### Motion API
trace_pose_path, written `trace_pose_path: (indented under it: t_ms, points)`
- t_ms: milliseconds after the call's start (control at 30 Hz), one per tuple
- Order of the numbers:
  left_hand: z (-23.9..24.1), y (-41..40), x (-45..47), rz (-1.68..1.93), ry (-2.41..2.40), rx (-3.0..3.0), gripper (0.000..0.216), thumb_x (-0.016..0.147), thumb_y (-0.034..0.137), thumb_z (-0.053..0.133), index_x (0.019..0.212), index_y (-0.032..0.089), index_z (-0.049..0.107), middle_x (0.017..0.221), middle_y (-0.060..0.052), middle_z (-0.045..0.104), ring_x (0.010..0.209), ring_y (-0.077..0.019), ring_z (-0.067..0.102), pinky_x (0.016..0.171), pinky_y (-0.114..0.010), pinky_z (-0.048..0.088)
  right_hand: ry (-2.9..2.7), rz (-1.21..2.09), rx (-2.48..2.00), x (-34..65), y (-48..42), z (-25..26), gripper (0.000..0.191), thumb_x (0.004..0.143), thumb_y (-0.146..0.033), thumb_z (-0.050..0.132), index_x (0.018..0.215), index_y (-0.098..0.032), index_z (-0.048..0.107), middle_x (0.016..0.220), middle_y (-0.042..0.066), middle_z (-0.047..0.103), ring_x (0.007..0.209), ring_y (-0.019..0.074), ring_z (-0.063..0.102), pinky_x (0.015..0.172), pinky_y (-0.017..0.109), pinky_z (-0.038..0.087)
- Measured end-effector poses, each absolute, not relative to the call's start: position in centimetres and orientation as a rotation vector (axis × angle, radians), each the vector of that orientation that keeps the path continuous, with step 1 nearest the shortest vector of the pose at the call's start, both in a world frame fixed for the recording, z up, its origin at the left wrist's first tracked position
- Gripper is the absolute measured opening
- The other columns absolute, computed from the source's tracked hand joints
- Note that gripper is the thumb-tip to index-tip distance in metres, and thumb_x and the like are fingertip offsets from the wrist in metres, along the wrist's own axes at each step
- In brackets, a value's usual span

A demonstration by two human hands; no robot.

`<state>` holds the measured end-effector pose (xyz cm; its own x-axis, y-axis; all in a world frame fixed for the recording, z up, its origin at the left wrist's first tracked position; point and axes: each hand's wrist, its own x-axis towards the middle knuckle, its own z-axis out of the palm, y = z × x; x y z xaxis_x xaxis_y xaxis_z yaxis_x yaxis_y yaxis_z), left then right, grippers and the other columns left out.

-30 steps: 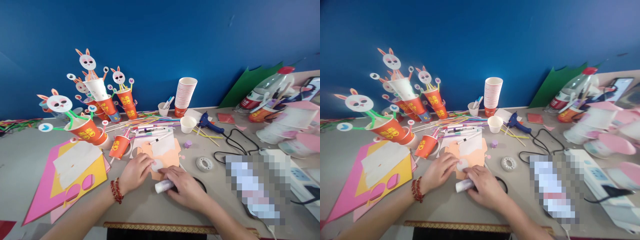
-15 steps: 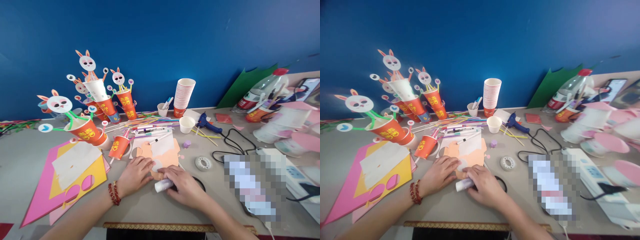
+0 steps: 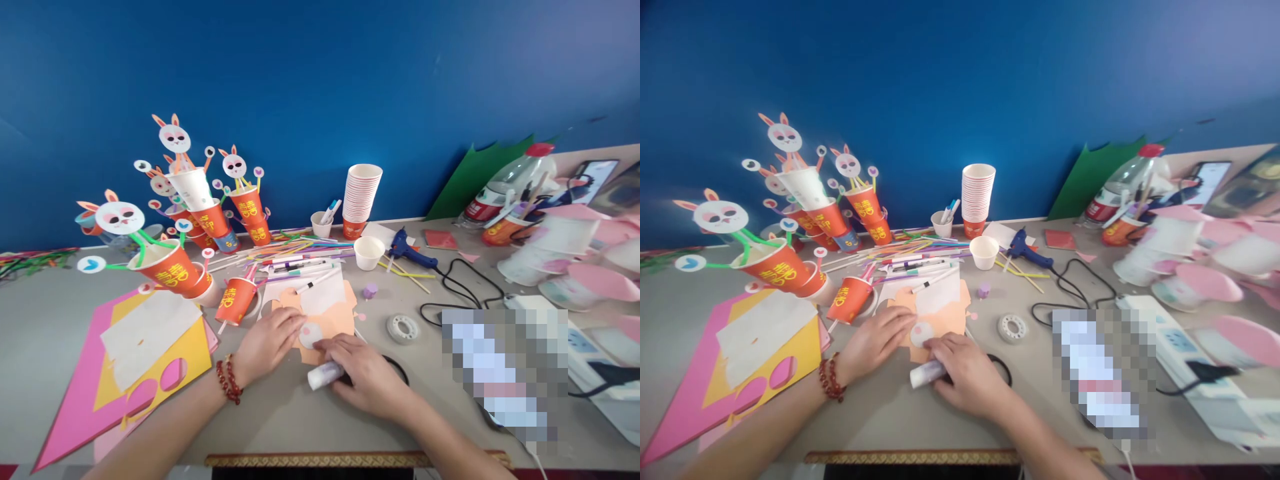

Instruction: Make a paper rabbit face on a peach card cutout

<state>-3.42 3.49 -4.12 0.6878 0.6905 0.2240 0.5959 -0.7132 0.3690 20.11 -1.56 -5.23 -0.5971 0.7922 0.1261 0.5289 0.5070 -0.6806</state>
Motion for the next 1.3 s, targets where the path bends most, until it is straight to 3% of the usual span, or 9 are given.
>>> trace_pose_path:
  t_ms: [133,333,567,767,867,1000,1100,1200,1300]
  points:
    - [-2.8,6.7,0.8,0.611,0.842,2.550,0.025,0.098,0.018,0.042,0.111,0.020,0.063,0.107,-0.006,0.065,0.102,-0.0183,0.058,0.090,-0.032,0.047,-2.348,0.844,-1.115,20.1,-1.5,-5.0,0.029,0.071,-0.008,0.055,0.097,-0.019,0.059,0.115,0.009,0.066,0.105,0.0265,0.057,0.089,0.038,0.045]
    - [-4.3,10.6,8.3,0.264,0.584,2.736,0.015,0.092,0.020,0.054,0.097,0.019,0.068,0.099,-0.005,0.064,0.094,-0.0188,0.059,0.080,-0.028,0.046,-2.369,0.816,-1.117,20.2,-1.5,-5.2,0.024,0.072,-0.011,0.056,0.095,-0.018,0.060,0.112,0.010,0.066,0.101,0.0267,0.057,0.086,0.037,0.045]
    - [-5.9,11.0,10.2,0.192,0.578,2.755,0.006,0.087,0.015,0.057,0.085,0.018,0.063,0.096,-0.004,0.060,0.092,-0.0195,0.055,0.081,-0.030,0.044,-2.403,0.767,-1.080,20.3,-1.4,-5.3,0.023,0.074,-0.013,0.059,0.096,-0.018,0.059,0.111,0.011,0.067,0.101,0.0274,0.057,0.086,0.037,0.045]
    - [-5.8,11.2,10.7,0.200,0.569,2.679,0.012,0.080,0.006,0.055,0.080,0.018,0.058,0.092,-0.003,0.062,0.089,-0.0174,0.056,0.080,-0.027,0.044,-2.407,0.778,-1.072,20.3,-1.4,-5.4,0.023,0.074,-0.013,0.059,0.097,-0.017,0.059,0.114,0.010,0.066,0.104,0.0274,0.056,0.088,0.038,0.044]
    - [-5.0,11.1,10.5,0.257,0.592,2.610,0.013,0.079,0.005,0.056,0.081,0.018,0.059,0.084,-0.001,0.064,0.081,-0.0161,0.058,0.074,-0.025,0.045,-2.400,0.800,-1.087,20.3,-1.4,-5.4,0.023,0.073,-0.013,0.059,0.096,-0.017,0.059,0.116,0.009,0.066,0.103,0.0265,0.057,0.087,0.037,0.044]
    - [-3.2,10.6,7.9,0.437,0.727,2.488,0.022,0.084,0.007,0.053,0.102,0.019,0.059,0.089,0.000,0.066,0.083,-0.0146,0.060,0.078,-0.025,0.046,-2.385,0.835,-1.106,20.4,-1.4,-5.3,0.024,0.073,-0.011,0.059,0.096,-0.017,0.059,0.118,0.009,0.066,0.103,0.0261,0.057,0.087,0.036,0.045]
    - [-2.2,9.6,3.9,0.551,0.890,2.404,0.014,0.086,0.009,0.051,0.086,0.019,0.061,0.088,-0.001,0.066,0.085,-0.0158,0.060,0.077,-0.026,0.046,-2.350,0.879,-1.086,20.5,-1.4,-5.1,0.031,0.074,-0.011,0.059,0.103,-0.019,0.060,0.124,0.008,0.064,0.107,0.0256,0.056,0.090,0.036,0.044]
    - [-2.0,7.8,-0.1,0.656,1.070,2.304,0.011,0.088,0.013,0.051,0.088,0.018,0.061,0.087,-0.003,0.065,0.081,-0.0161,0.060,0.073,-0.027,0.047,-2.292,0.943,-1.086,20.9,-1.3,-4.6,0.037,0.076,-0.011,0.059,0.112,-0.021,0.060,0.124,0.008,0.063,0.109,0.0252,0.057,0.092,0.036,0.044]
    - [-2.0,5.4,-2.5,0.865,1.148,2.045,0.009,0.088,0.018,0.054,0.084,0.019,0.062,0.090,-0.003,0.064,0.078,-0.0148,0.060,0.066,-0.025,0.048,-2.162,1.007,-1.115,21.2,-1.1,-4.2,0.030,0.082,-0.018,0.060,0.112,-0.022,0.060,0.122,0.008,0.064,0.107,0.0242,0.059,0.088,0.033,0.046]
